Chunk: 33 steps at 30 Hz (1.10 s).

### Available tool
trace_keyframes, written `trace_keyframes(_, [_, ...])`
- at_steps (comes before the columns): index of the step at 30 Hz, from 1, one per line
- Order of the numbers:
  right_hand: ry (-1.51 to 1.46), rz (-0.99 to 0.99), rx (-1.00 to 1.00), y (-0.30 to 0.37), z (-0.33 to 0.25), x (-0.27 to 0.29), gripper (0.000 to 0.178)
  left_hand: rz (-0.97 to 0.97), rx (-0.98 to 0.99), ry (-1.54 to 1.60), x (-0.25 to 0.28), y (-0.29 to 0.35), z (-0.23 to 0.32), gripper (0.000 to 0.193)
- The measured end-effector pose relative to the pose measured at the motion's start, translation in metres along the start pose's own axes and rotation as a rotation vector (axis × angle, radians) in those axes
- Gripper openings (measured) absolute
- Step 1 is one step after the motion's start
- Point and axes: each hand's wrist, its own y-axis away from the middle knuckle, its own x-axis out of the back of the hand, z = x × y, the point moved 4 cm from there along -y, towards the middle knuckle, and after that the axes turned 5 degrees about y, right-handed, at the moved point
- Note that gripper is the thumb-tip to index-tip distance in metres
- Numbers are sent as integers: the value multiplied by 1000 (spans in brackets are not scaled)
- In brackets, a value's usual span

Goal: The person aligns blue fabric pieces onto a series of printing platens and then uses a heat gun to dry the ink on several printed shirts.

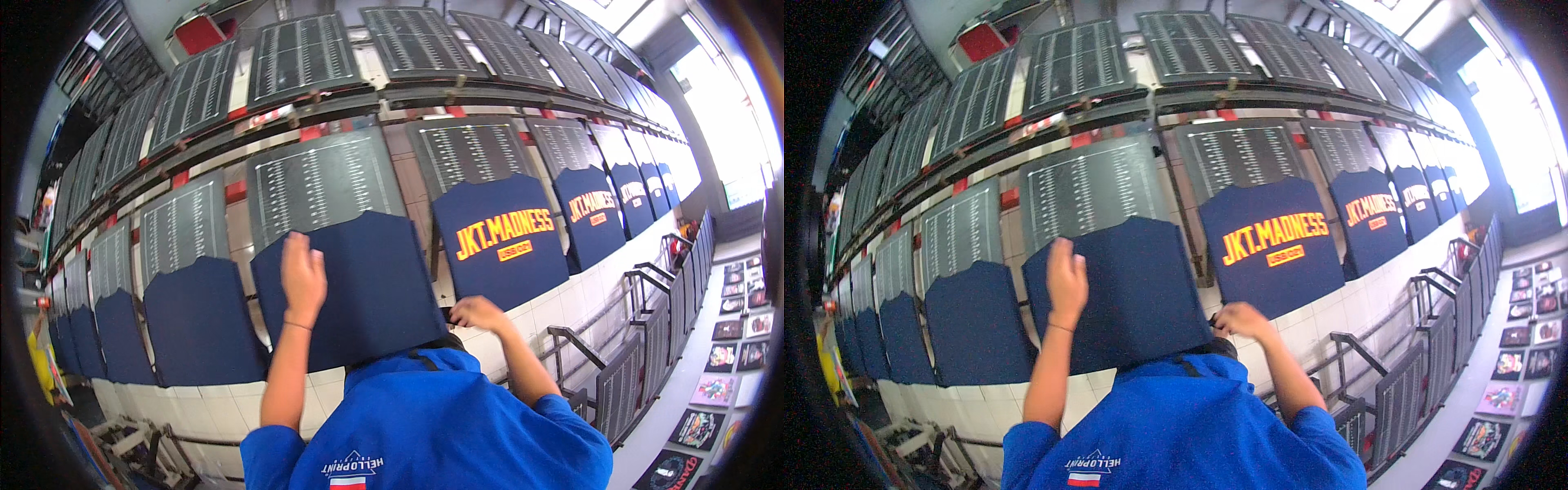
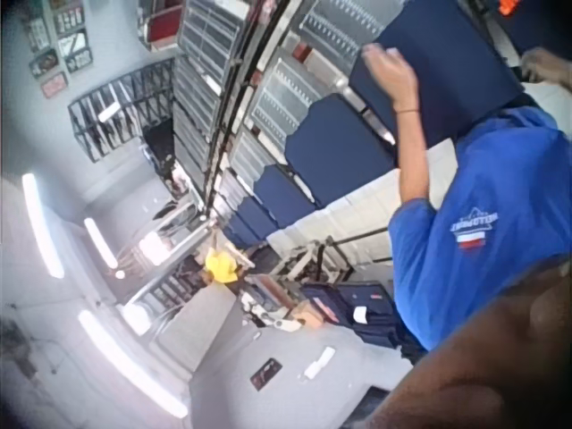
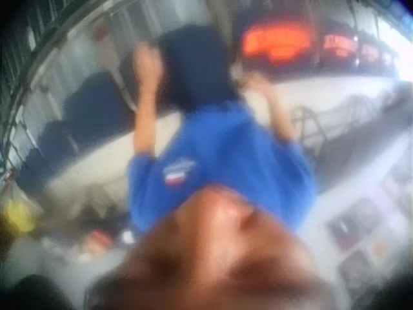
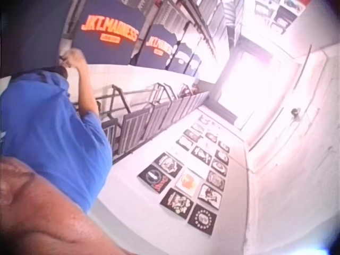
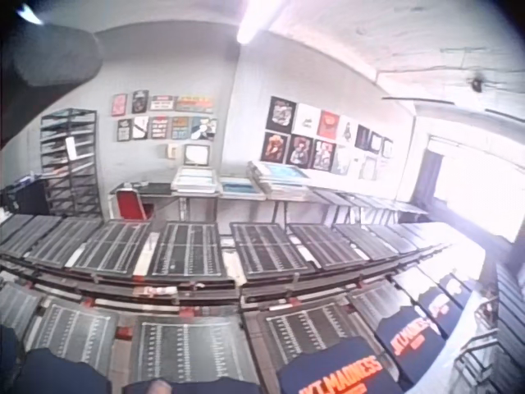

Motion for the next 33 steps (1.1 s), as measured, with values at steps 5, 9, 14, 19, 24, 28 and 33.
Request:
trace_keyframes(5, [228, -259, 93, 36, 22, -4, 38, -249, 280, 1007, -194, 90, 134, 57])
trace_keyframes(9, [418, -350, 254, 54, 51, 49, 39, -334, 601, 1224, -283, 155, 181, 69])
trace_keyframes(14, [551, -504, 394, 70, 98, 84, 52, -62, 1228, 1393, -306, 298, 164, 66])
trace_keyframes(19, [400, -486, 572, 114, 97, 69, 64, -411, 670, 796, -170, 261, 330, 64])
trace_keyframes(24, [-300, -206, 345, 97, 22, 118, 36, 121, 200, 395, -192, 205, 410, 62])
trace_keyframes(28, [-812, -208, 594, 61, -138, 268, 11, -97, 431, 270, -271, 137, 337, 33])
trace_keyframes(33, [-1056, -66, 1229, 182, -294, 468, 17, 706, 3, 174, -83, -31, 390, 20])
